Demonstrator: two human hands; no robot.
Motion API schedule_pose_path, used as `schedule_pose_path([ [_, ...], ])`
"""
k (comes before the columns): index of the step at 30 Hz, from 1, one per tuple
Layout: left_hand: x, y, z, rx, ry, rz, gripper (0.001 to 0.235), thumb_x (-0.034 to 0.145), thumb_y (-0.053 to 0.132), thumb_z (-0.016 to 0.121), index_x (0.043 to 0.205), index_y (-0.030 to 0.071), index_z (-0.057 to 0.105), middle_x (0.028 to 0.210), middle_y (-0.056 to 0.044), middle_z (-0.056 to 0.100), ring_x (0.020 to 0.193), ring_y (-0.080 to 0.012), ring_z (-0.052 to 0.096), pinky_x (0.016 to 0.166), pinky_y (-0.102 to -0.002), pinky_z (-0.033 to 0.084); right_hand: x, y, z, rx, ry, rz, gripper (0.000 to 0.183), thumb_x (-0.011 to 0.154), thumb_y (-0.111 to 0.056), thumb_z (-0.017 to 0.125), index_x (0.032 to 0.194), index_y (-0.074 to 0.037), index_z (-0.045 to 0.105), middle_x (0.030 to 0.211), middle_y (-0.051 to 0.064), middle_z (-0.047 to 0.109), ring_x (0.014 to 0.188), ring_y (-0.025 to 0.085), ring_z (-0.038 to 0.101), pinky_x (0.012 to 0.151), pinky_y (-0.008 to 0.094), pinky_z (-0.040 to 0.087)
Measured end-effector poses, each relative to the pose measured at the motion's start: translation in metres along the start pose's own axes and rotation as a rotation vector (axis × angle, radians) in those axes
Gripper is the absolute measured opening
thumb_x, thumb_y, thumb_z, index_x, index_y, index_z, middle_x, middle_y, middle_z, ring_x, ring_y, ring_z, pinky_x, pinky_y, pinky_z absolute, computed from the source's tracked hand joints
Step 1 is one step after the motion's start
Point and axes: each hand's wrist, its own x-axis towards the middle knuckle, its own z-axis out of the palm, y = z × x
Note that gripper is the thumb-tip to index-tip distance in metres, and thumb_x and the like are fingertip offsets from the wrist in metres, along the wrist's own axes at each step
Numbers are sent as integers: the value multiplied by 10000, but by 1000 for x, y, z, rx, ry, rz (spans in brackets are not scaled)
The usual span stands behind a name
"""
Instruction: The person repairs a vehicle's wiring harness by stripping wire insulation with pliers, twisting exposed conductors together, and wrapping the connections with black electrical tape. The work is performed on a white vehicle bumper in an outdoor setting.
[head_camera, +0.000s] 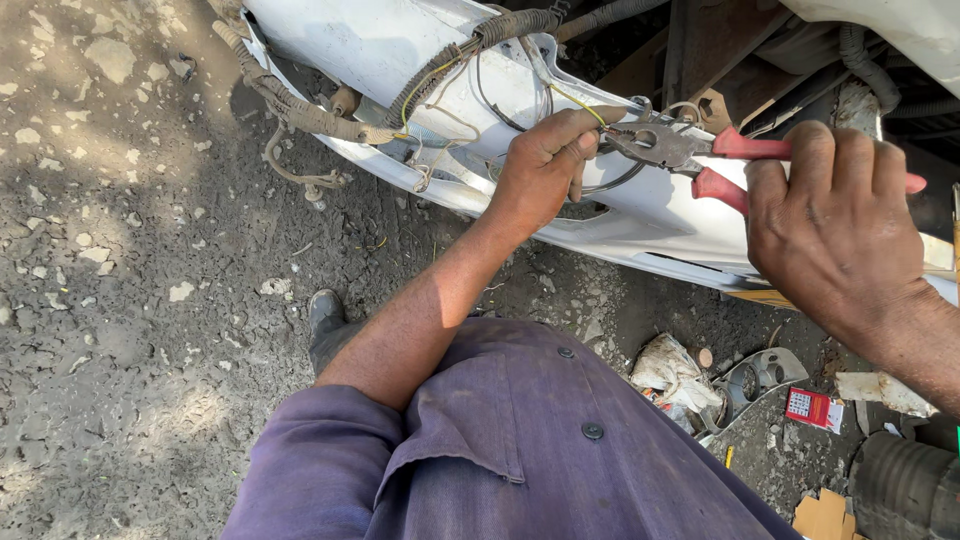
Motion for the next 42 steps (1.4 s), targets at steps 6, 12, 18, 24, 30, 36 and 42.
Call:
schedule_pose_path([
  [6, -5, -12, -3, -43, -6, 37, 268, 1109, 89, 568, 1344, 92, 697, 971, -15, 584, 623, -66, 551, 570, -238, 511, 35, 21, 45, 1523, -986, 46, 430, 1082, -432, 470, 1042, -44, 651, 989, 177, 653, 888, 279, 648, 783, 402, 542],
  [12, -3, -5, -4, 4, -18, 92, 292, 1130, 89, 527, 1395, 110, 648, 1021, -18, 584, 655, -75, 581, 627, -249, 556, 12, -6, 93, 2213, -899, -164, 463, 1039, -401, 508, 1118, 19, 686, 1125, 213, 722, 1015, 326, 714, 892, 451, 558],
  [18, -13, 10, 7, 291, 84, 188, 333, 1159, 109, 493, 1486, 85, 552, 1120, -38, 603, 800, -86, 649, 825, -284, 582, -71, -29, 99, 1953, -313, 86, 434, 1020, -313, 568, 1190, 59, 714, 1122, 200, 762, 1178, 329, 688, 1037, 466, 488],
  [24, -16, 25, 22, 329, 145, 118, 460, 1069, 209, 676, 1430, -26, 516, 1095, -79, 627, 925, -121, 641, 762, -279, 601, -194, -49, 129, 1231, -270, 996, 493, 990, -414, 711, 1228, 18, 707, 1145, 243, 685, 1030, 402, 642, 916, 505, 514],
  [30, -9, 18, 30, 284, 293, 110, 316, 1105, 261, 633, 1247, -21, 635, 954, -48, 700, 680, -69, 623, 548, -225, 557, -271, -38, 190, 584, -242, 1036, 538, 1043, -502, 786, 1099, 28, 722, 1133, 254, 664, 1094, 398, 626, 1031, 499, 507],
  [36, -2, 19, 28, 140, 319, 76, 438, 1125, 405, 545, 1093, -21, 642, 847, -64, 642, 607, -80, 595, 475, -237, 479, -275, -33, 234, 603, -300, 1047, 648, 1009, -593, 798, 1127, 42, 738, 1117, 305, 644, 1208, 476, 544, 1042, 548, 453],
  [42, 5, 23, 26, -42, 337, 37, 491, 1107, 430, 540, 963, -31, 628, 766, -100, 638, 556, -125, 599, 429, -273, 501, -260, -31, 223, 568, -292, 1026, 723, 994, -638, 755, 1141, 69, 722, 1155, 297, 641, 1196, 449, 538, 1024, 541, 462],
])
